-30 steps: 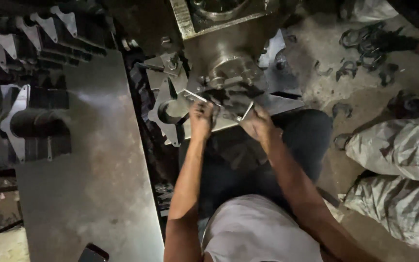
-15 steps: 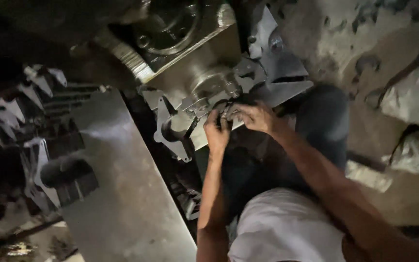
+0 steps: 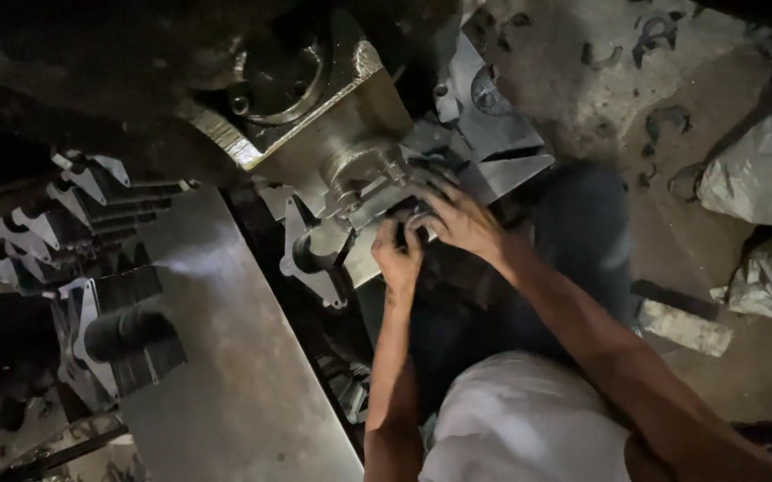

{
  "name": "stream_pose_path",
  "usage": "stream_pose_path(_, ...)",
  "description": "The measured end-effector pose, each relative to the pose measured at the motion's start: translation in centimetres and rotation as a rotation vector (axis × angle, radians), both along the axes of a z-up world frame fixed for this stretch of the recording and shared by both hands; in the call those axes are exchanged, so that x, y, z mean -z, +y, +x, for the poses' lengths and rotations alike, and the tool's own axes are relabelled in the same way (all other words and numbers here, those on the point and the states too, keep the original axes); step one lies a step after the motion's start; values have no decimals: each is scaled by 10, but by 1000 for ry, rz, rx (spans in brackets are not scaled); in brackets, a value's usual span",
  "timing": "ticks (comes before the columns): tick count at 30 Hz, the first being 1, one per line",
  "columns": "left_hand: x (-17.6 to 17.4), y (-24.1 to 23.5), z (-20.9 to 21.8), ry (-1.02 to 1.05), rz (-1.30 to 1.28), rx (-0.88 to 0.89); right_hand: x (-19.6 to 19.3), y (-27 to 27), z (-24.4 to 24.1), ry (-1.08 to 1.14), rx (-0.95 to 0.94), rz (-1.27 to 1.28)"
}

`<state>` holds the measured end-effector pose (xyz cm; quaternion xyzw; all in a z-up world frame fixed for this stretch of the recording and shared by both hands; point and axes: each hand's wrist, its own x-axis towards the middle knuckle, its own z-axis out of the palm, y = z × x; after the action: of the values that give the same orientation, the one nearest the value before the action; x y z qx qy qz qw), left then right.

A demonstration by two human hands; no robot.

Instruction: Manually positioning metal workpieces into a press machine and operating it repeatedly.

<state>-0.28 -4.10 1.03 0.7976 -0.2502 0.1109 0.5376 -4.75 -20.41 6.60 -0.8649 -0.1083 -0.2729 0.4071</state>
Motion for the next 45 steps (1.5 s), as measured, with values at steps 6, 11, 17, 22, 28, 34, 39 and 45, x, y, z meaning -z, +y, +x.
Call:
stream_pose_path(6,13,9,-10,-195,226,-72,15,-1,-4,212,167,33)
stream_pose_path(11,-31,9,-6,-731,516,64,6,-18,-14,85,390,-136)
stream_pose_path(17,-46,-21,41,-907,836,96,23,-16,-20,72,389,93)
stream_pose_path(22,-103,-3,41,-498,820,99,16,-4,-17,37,390,14)
stream_pose_path(28,-69,25,10,301,54,-206,44,5,-14,46,363,-13)
stream_pose_path(34,-25,26,3,-87,-77,-275,45,8,1,13,276,178)
stream_pose_path(39,-23,23,27,-120,-142,-250,105,-4,26,28,369,139)
stream_pose_path(45,-19,24,27,-131,-129,-262,106,-4,27,-35,462,89)
